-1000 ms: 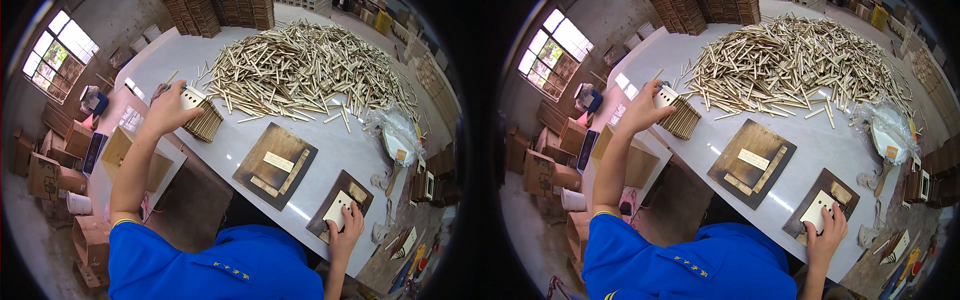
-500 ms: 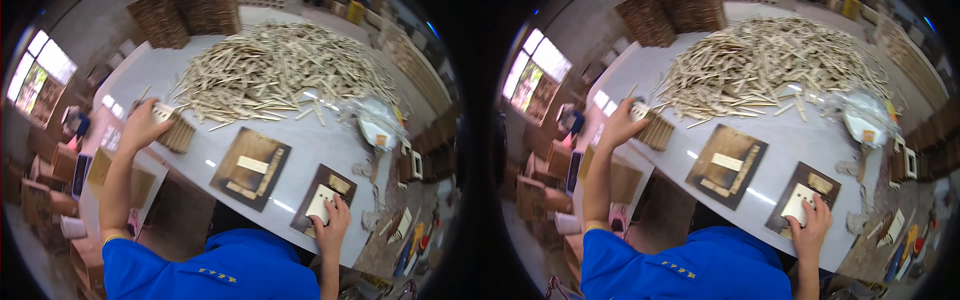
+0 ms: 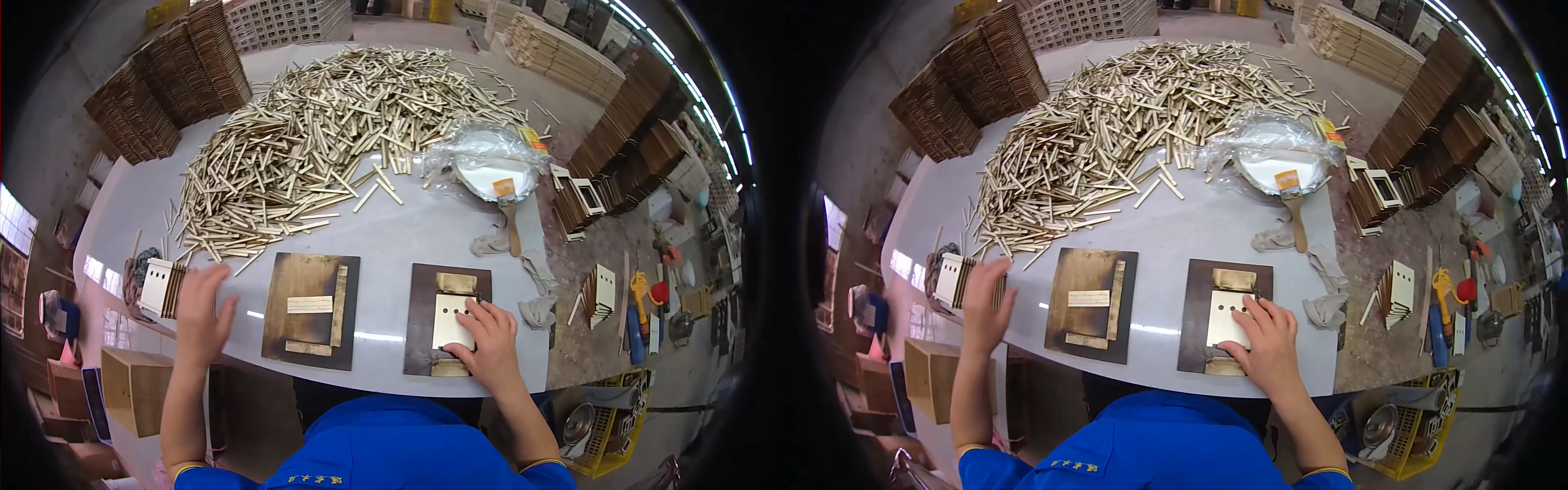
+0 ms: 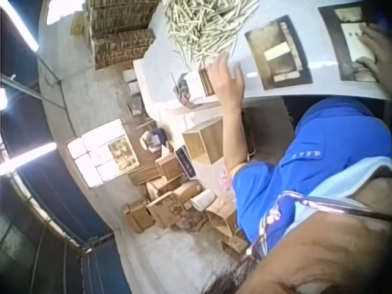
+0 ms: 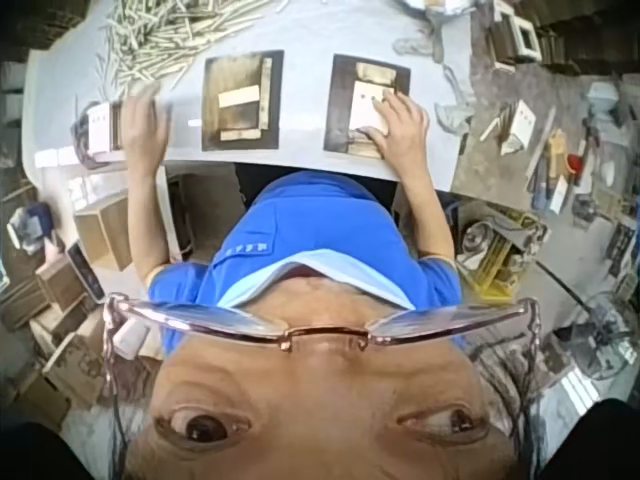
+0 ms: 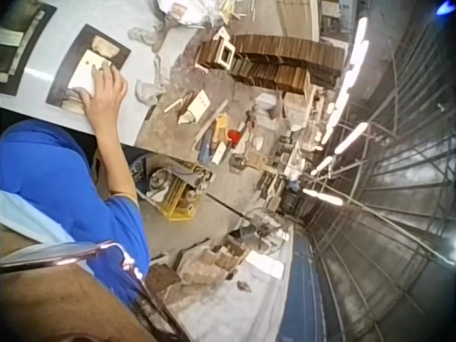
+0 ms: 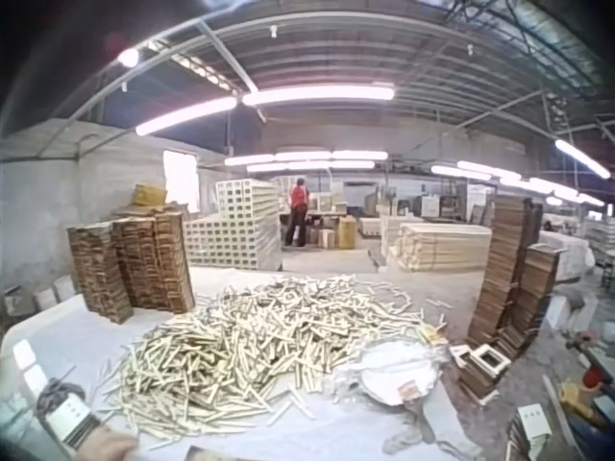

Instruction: The person assembles wooden craft pieces on a jig, applying glue to wooden strips with a brush, attaching them to perforated boards, and stacking the finished pieces. The person then covers the glue bowl with plastic wrap.

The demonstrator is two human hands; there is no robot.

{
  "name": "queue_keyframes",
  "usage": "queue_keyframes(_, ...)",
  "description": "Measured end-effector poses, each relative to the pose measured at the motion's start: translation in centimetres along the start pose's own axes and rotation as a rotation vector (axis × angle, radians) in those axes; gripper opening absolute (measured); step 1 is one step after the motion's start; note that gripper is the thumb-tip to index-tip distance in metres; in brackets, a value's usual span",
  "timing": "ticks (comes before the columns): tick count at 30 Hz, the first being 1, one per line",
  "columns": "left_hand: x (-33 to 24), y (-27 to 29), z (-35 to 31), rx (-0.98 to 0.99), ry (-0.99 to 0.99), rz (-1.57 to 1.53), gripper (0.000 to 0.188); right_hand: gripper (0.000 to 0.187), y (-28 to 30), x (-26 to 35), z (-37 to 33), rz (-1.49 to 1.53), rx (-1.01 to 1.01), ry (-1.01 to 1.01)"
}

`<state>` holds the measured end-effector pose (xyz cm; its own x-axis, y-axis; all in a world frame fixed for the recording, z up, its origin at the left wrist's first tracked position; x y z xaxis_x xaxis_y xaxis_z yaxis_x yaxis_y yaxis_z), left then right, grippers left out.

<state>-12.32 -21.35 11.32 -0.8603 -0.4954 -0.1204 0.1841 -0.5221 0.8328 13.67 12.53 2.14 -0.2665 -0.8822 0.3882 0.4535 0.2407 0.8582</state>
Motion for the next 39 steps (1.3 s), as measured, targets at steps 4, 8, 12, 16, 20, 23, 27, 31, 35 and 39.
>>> queue_keyframes(4,-0.7,-5.2,-1.1,0.079,-0.104,-0.061,0.036,0.056,0.1,-0.1,-0.1,-0.001,0.019,0.003)
queue_keyframes(8,-0.8,-7.7,-2.1,0.126,-0.053,-0.161,0.029,0.057,-0.5,-0.2,0.1,0.017,0.07,-0.013)
queue_keyframes(12,0.0,-9.2,-1.9,0.11,0.007,-0.238,0.023,0.057,-0.5,-0.1,-0.3,0.017,0.125,-0.024)
queue_keyframes(16,0.7,-10.3,-2.7,0.109,0.023,-0.245,0.022,0.058,-0.9,-0.7,-0.1,0.028,0.106,-0.097)
queue_keyframes(20,1.3,-10.7,-3.5,0.131,0.028,-0.243,0.025,0.057,-1.7,-1.2,-0.5,0.053,0.119,-0.105)
queue_keyframes(23,1.4,-11.0,-3.4,0.128,0.004,-0.248,0.025,0.057,-1.7,-1.0,-0.6,0.054,0.125,-0.114)
queue_keyframes(27,1.1,-10.9,-3.2,0.099,-0.064,-0.254,0.021,0.057,-1.2,-0.4,-0.5,0.042,0.135,-0.129)
queue_keyframes(31,0.5,-10.9,-3.0,0.103,-0.208,-0.203,0.016,0.057,-0.9,-0.4,-0.3,0.016,0.146,-0.145)
queue_keyframes(35,-0.1,-10.8,-2.7,0.088,-0.243,-0.193,0.012,0.058,-1.0,-1.1,-0.3,0.038,0.121,-0.137)
queue_keyframes(39,0.3,-11.1,-3.6,0.061,0.0,-0.441,0.016,0.057,-1.0,-0.7,0.6,0.088,0.104,-0.133)
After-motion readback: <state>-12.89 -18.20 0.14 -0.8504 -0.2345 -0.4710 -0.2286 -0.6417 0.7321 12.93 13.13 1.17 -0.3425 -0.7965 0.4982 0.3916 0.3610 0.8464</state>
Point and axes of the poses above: each hand's wrist, its own z-axis towards the middle knuckle, its own y-axis out of the back of the hand, x = y × z, the point moved 4 cm from there along z, towards the middle knuckle, and after that the axes turned 8 degrees about -y, right-handed, at the moved point
